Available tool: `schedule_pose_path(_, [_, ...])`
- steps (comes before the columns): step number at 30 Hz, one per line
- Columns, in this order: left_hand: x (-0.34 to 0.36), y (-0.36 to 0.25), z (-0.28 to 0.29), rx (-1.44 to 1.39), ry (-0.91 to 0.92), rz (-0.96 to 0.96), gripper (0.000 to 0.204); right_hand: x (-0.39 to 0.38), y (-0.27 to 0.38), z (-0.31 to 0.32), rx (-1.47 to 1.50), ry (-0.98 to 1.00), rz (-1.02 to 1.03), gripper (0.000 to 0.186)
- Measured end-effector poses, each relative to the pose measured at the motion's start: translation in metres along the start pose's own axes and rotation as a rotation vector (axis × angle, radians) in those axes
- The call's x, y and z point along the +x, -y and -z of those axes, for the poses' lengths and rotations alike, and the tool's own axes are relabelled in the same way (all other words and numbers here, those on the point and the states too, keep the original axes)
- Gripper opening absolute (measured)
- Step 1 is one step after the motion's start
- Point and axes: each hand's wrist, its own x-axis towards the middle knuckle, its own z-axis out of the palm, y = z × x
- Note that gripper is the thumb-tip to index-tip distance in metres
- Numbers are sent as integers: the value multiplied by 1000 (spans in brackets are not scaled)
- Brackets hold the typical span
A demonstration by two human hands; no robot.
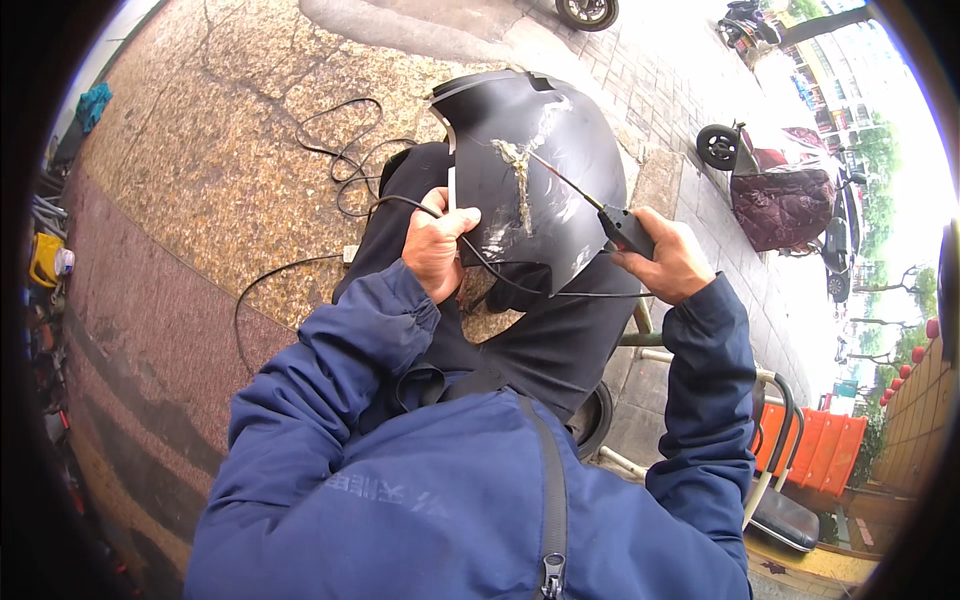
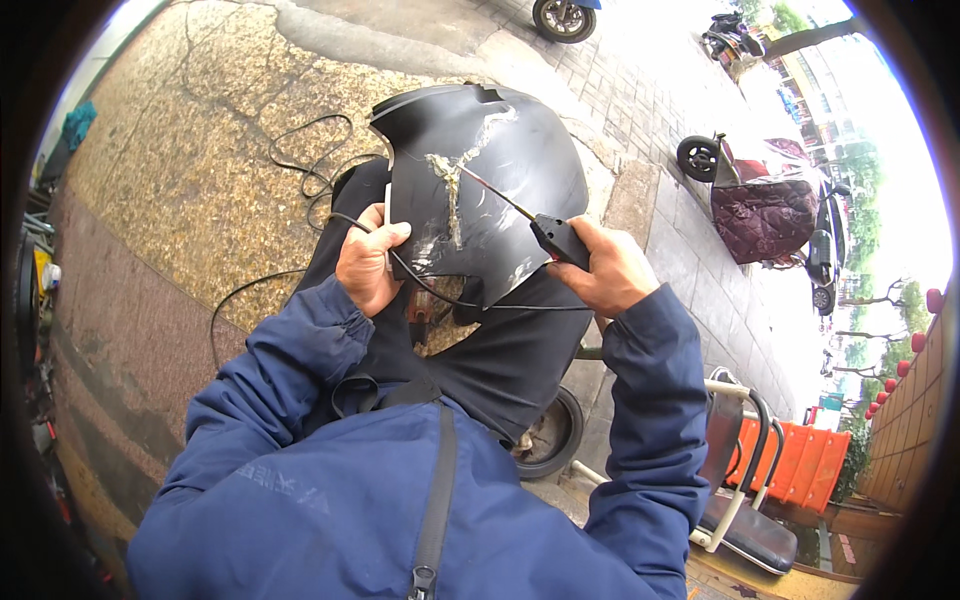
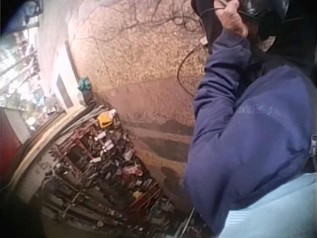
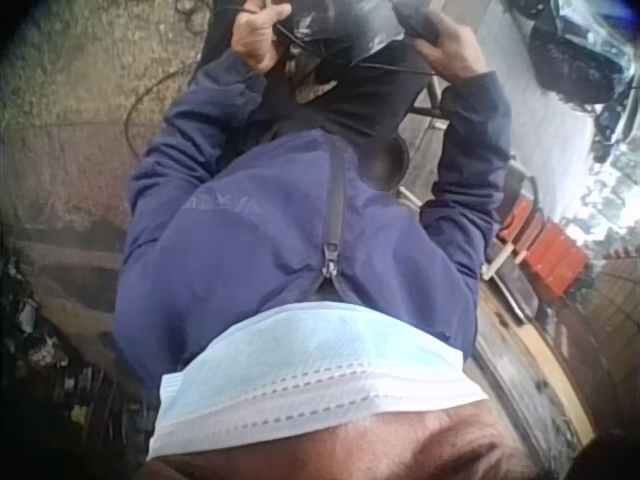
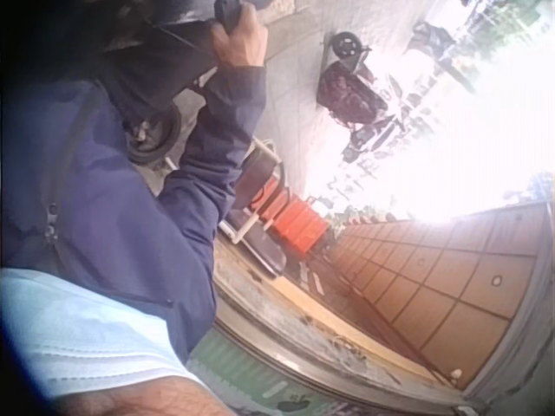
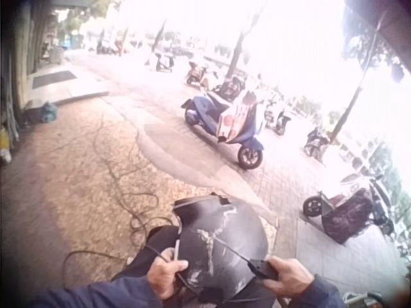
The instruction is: The person uses a soldering iron to melt and fuse a crack on a black plastic motorcycle fairing. They hold the fairing with one hand and guide the hot tip along the damaged area, producing smoke as the plastic softens and bonds.
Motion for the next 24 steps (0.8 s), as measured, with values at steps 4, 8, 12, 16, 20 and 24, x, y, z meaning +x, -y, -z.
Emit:
schedule_pose_path(4, [7,-4,0,-23,71,-17,34,12,3,1,12,12,15,34])
schedule_pose_path(8, [17,-15,-3,-9,105,-40,38,20,2,-2,-3,16,-12,32])
schedule_pose_path(12, [25,-23,-7,-33,114,-62,41,20,0,-3,28,-25,35,31])
schedule_pose_path(16, [27,-26,-9,7,106,-73,40,27,0,-5,26,-26,50,31])
schedule_pose_path(20, [28,-27,-9,11,112,-80,40,30,0,-4,36,-8,55,32])
schedule_pose_path(24, [30,-27,-8,26,108,-87,39,32,1,-3,48,12,40,33])
